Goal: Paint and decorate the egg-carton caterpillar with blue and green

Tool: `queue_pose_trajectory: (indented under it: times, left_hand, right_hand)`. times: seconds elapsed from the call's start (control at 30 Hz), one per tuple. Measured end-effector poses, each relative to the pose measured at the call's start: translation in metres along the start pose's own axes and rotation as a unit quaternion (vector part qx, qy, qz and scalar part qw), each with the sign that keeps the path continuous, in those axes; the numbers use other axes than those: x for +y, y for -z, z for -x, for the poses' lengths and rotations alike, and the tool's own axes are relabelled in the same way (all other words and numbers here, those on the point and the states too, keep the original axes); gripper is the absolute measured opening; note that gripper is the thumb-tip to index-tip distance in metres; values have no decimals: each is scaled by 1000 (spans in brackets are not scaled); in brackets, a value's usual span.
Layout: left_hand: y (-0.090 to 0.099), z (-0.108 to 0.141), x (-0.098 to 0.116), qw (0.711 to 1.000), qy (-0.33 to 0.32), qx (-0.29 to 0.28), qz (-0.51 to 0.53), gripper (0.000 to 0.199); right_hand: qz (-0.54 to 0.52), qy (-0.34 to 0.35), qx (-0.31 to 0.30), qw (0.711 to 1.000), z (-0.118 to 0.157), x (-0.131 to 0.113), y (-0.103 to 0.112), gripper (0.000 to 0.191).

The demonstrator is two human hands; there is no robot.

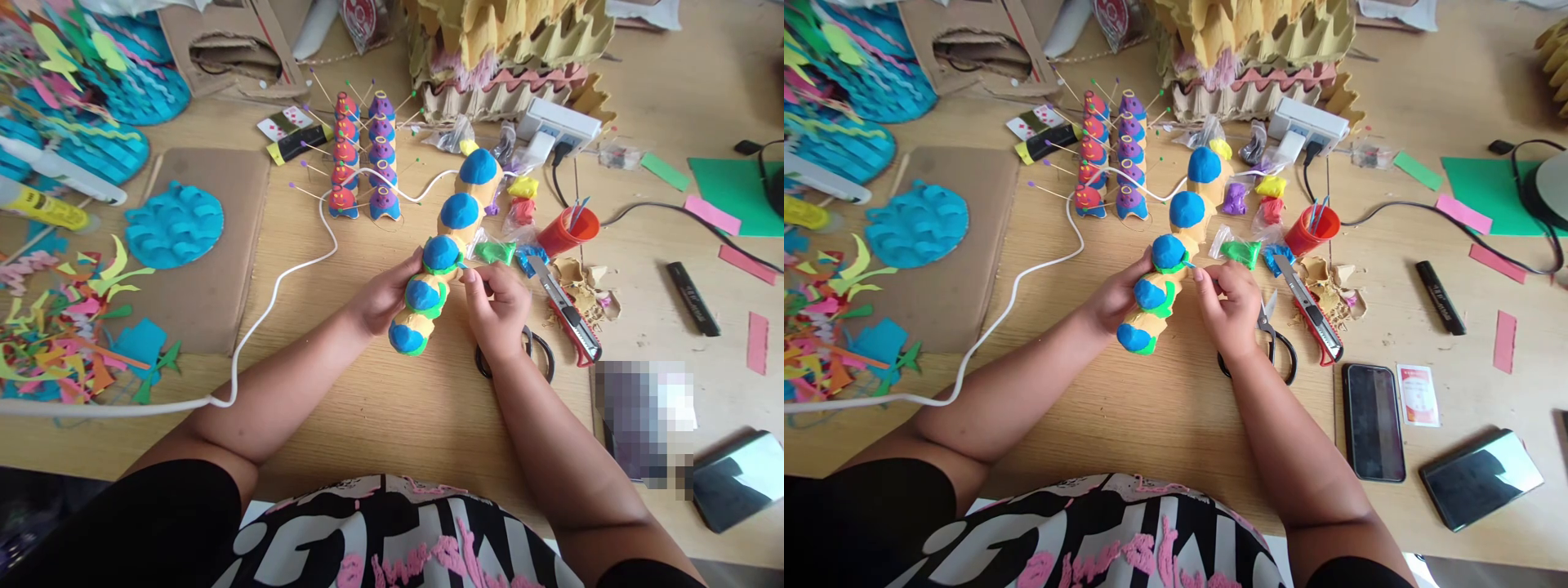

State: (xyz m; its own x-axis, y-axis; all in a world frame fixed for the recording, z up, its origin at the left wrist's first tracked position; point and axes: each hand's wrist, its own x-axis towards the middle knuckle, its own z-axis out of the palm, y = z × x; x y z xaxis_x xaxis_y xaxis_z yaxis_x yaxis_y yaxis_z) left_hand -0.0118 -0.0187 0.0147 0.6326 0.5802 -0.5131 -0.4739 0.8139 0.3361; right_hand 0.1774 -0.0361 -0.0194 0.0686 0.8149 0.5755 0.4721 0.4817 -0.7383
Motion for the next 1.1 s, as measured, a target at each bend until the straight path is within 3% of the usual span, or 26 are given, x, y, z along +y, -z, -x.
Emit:
queue_pose_trajectory:
  times: [0.57,1.1]
  left_hand:
    - [1,-1,-3,998,-43,-16,-30,49]
    - [-1,0,-1,999,0,-15,-28,55]
  right_hand:
    - [5,-65,-20,998,0,-4,1,45]
    - [-51,-83,-16,995,1,-4,1,47]
